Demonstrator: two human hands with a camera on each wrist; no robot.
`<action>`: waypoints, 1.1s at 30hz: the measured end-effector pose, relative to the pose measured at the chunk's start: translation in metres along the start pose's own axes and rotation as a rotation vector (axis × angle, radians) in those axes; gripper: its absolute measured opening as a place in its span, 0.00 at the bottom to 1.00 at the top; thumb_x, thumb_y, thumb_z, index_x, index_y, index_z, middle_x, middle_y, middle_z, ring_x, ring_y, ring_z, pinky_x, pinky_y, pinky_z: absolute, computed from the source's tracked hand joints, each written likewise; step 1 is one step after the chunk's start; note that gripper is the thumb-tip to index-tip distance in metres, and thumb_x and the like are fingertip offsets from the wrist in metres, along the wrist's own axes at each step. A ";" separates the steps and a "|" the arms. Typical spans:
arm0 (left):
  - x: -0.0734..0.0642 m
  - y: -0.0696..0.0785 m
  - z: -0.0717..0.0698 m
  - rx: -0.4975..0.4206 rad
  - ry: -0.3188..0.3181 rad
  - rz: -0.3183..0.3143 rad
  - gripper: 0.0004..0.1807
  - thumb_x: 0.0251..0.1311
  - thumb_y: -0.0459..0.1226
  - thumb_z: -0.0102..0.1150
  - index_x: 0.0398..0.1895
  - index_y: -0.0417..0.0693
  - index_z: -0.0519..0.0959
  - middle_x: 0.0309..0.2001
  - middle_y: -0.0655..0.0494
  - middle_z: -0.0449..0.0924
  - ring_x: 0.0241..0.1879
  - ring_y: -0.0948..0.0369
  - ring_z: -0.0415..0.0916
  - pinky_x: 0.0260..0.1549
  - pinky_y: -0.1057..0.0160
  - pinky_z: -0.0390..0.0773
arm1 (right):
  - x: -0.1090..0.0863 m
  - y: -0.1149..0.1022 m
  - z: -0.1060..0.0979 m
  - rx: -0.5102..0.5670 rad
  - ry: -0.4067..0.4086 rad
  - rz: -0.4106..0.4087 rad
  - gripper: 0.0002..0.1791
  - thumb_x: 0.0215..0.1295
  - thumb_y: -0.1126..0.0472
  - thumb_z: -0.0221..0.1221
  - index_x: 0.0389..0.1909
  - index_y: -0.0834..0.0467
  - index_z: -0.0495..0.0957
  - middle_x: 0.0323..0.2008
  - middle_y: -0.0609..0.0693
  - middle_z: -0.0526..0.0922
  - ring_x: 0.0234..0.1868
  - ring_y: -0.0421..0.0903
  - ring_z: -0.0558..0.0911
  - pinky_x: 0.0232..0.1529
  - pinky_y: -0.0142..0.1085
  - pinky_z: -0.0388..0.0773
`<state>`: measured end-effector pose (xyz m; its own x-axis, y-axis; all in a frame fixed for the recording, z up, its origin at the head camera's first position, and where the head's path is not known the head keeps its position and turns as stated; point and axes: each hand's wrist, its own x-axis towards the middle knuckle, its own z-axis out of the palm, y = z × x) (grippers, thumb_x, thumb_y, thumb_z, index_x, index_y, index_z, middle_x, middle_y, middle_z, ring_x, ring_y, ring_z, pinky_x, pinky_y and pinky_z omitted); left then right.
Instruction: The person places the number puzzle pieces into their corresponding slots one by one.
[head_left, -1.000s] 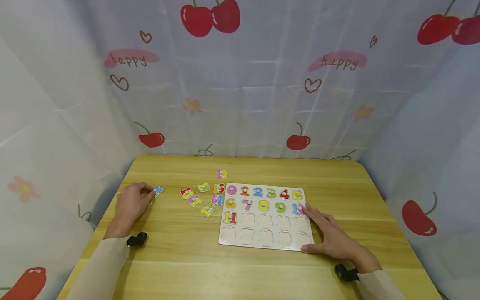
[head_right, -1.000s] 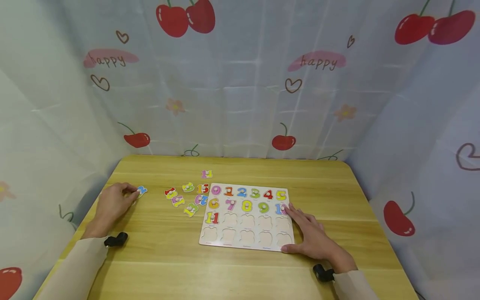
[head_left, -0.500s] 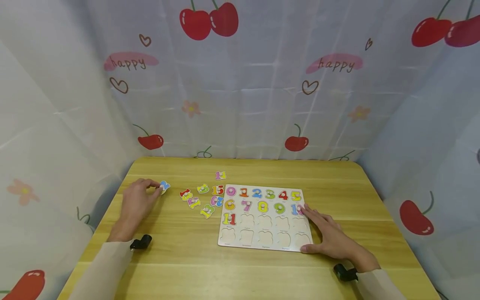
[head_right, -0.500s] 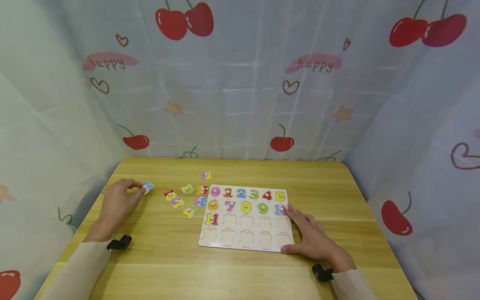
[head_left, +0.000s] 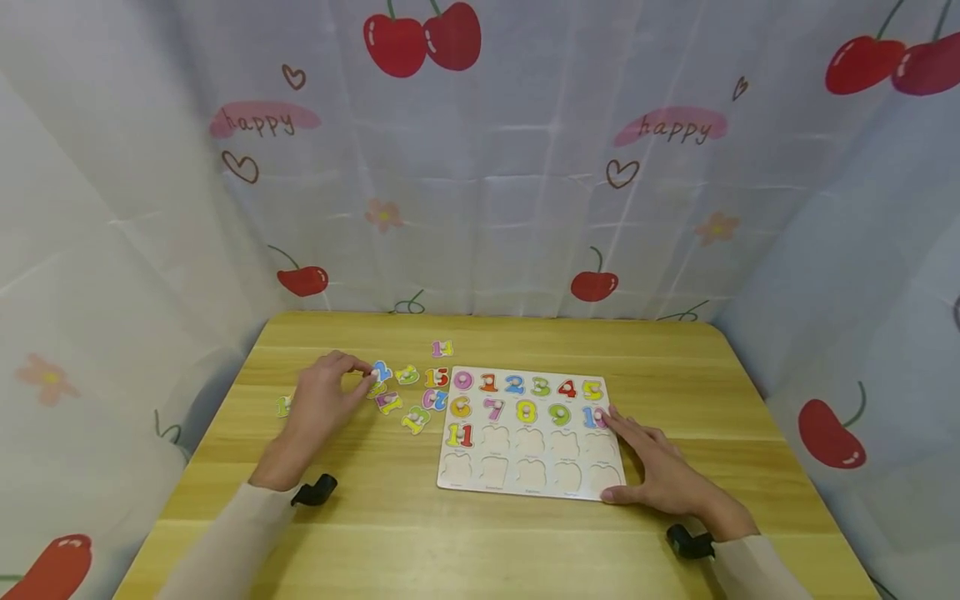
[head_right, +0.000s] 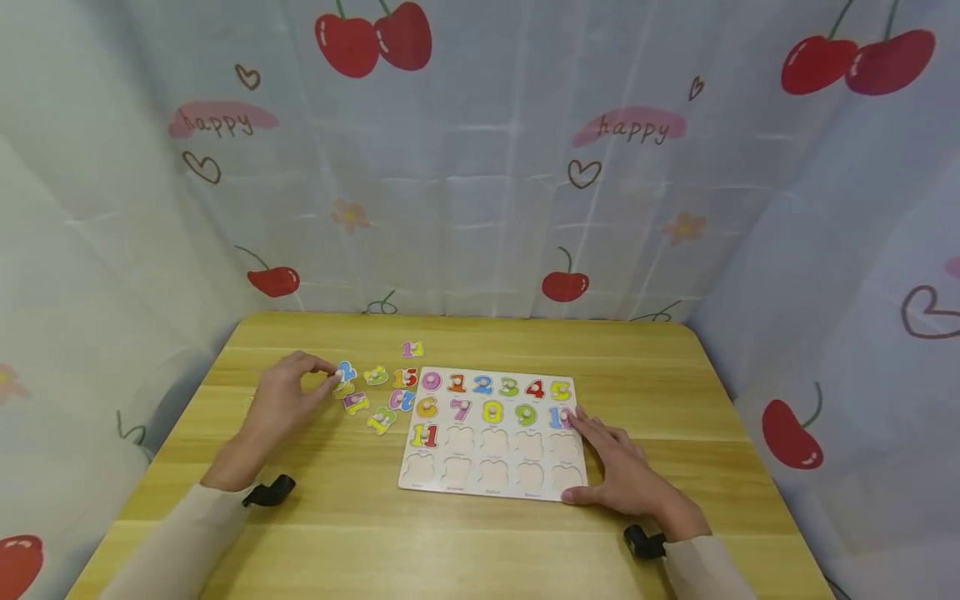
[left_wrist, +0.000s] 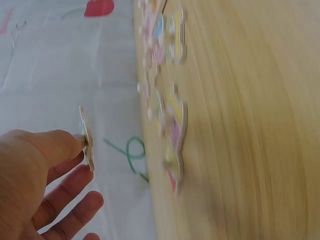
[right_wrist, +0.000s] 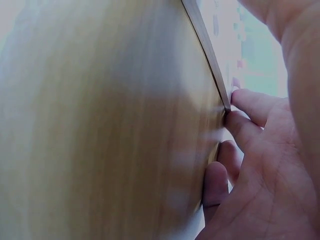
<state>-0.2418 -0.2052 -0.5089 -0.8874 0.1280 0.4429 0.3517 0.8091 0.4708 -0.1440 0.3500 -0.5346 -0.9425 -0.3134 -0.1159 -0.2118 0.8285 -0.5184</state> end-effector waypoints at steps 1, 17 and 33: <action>0.000 0.006 0.002 -0.007 -0.005 0.020 0.07 0.71 0.35 0.82 0.47 0.43 0.94 0.49 0.43 0.94 0.51 0.40 0.92 0.52 0.37 0.89 | 0.000 0.000 0.000 0.000 0.002 -0.001 0.71 0.60 0.31 0.85 0.96 0.49 0.56 0.96 0.59 0.56 0.83 0.75 0.67 0.74 0.85 0.63; -0.005 0.079 0.058 -0.057 -0.201 0.261 0.06 0.70 0.40 0.85 0.42 0.51 0.94 0.43 0.56 0.93 0.44 0.51 0.90 0.52 0.47 0.87 | 0.000 0.004 -0.001 0.010 0.006 -0.006 0.71 0.60 0.31 0.85 0.96 0.49 0.56 0.96 0.60 0.56 0.83 0.76 0.65 0.73 0.85 0.61; -0.010 0.121 0.100 0.015 -0.384 0.447 0.04 0.71 0.43 0.84 0.40 0.57 0.95 0.41 0.63 0.92 0.41 0.61 0.83 0.43 0.60 0.78 | 0.001 0.005 0.000 -0.002 0.007 -0.007 0.71 0.60 0.29 0.83 0.97 0.44 0.55 0.96 0.58 0.56 0.84 0.77 0.65 0.69 0.79 0.65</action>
<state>-0.2203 -0.0510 -0.5325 -0.6992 0.6549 0.2867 0.7149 0.6365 0.2896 -0.1461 0.3537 -0.5374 -0.9428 -0.3162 -0.1058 -0.2192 0.8270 -0.5177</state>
